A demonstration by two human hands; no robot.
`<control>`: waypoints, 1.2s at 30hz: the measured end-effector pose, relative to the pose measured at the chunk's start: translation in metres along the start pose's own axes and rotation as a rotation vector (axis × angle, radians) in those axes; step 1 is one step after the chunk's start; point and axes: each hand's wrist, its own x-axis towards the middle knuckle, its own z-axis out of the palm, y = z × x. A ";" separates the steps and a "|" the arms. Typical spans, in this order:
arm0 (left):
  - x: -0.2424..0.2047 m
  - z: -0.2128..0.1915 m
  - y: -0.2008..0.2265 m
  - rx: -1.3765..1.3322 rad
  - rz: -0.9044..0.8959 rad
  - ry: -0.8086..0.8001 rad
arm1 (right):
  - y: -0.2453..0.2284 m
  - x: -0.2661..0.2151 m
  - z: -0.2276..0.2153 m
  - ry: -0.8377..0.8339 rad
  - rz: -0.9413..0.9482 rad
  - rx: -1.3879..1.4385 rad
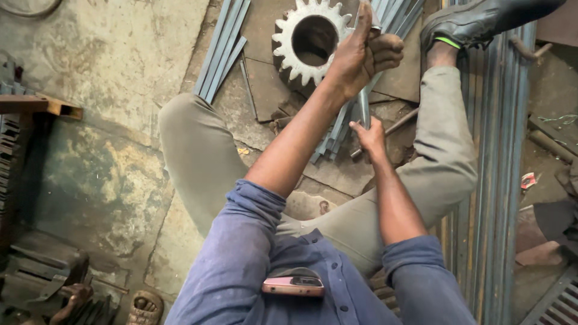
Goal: The person sits on the floor and repeatedly hammers metal rods against a large white gear-like object. They pick up individual rods, position them against the gear, and strike them with a hammer, generating sparks. The person continues this repetitive process for the duration of the clip.
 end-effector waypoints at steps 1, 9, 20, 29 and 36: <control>0.000 0.002 0.003 0.034 -0.005 0.025 | -0.003 0.000 0.000 0.010 -0.049 -0.058; -0.011 -0.064 0.014 0.415 -0.141 0.230 | -0.055 -0.020 -0.007 -0.294 0.381 0.501; -0.104 -0.240 -0.101 1.429 -0.209 0.403 | -0.071 -0.044 -0.032 0.085 0.079 0.509; -0.059 -0.232 -0.125 1.414 0.147 0.902 | -0.189 -0.085 -0.089 0.042 -0.637 0.751; -0.120 -0.245 -0.125 0.727 -0.097 0.718 | -0.143 -0.035 -0.055 0.113 -0.429 0.401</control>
